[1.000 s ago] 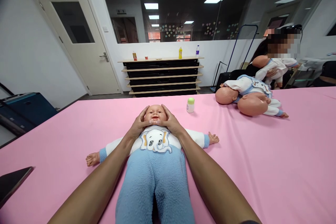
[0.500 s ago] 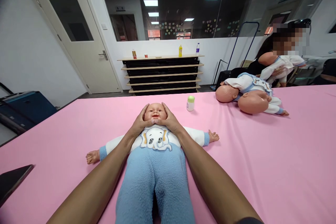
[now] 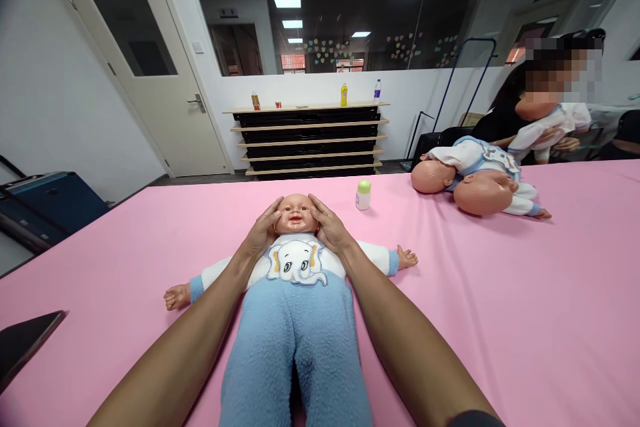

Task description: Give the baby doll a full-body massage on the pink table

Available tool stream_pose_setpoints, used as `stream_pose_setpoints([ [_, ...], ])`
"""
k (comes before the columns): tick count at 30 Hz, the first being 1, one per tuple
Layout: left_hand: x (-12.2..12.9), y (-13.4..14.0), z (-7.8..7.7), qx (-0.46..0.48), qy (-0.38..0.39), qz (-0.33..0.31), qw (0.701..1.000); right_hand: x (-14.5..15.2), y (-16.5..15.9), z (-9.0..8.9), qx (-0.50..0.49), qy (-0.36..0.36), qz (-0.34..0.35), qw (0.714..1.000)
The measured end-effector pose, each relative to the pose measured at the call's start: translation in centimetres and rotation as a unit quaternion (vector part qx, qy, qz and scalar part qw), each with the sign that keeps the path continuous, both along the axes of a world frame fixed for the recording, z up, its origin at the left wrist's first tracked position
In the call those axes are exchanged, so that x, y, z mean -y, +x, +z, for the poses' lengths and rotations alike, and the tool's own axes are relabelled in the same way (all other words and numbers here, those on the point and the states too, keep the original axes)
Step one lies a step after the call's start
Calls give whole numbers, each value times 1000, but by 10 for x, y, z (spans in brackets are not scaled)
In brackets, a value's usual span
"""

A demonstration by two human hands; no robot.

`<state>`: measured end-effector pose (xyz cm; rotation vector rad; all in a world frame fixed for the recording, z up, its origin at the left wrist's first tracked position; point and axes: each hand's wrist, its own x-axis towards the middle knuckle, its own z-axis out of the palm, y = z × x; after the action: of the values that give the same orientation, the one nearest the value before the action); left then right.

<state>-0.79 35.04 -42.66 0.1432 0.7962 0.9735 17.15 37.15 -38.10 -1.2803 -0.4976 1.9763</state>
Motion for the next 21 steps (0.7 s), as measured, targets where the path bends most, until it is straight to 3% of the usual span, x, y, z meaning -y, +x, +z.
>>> stream_pose_setpoints([
  [5,3,-1,2,-90,68,-41,993,3,-2,9,93,42,78,992],
  [8,3,-2,2,-139,85,-51,985,3,-2,14,112,44,91,989],
  [15,1,-3,0,-8,35,-30,999,-1,0,4,-16,-2,26,1000],
  [19,0,-2,0,12,4,-8,1000,0,1,-1,-17,-11,-5,1000],
  [21,1,-2,2,-5,13,-20,1000,1,0,1,3,4,16,1000],
])
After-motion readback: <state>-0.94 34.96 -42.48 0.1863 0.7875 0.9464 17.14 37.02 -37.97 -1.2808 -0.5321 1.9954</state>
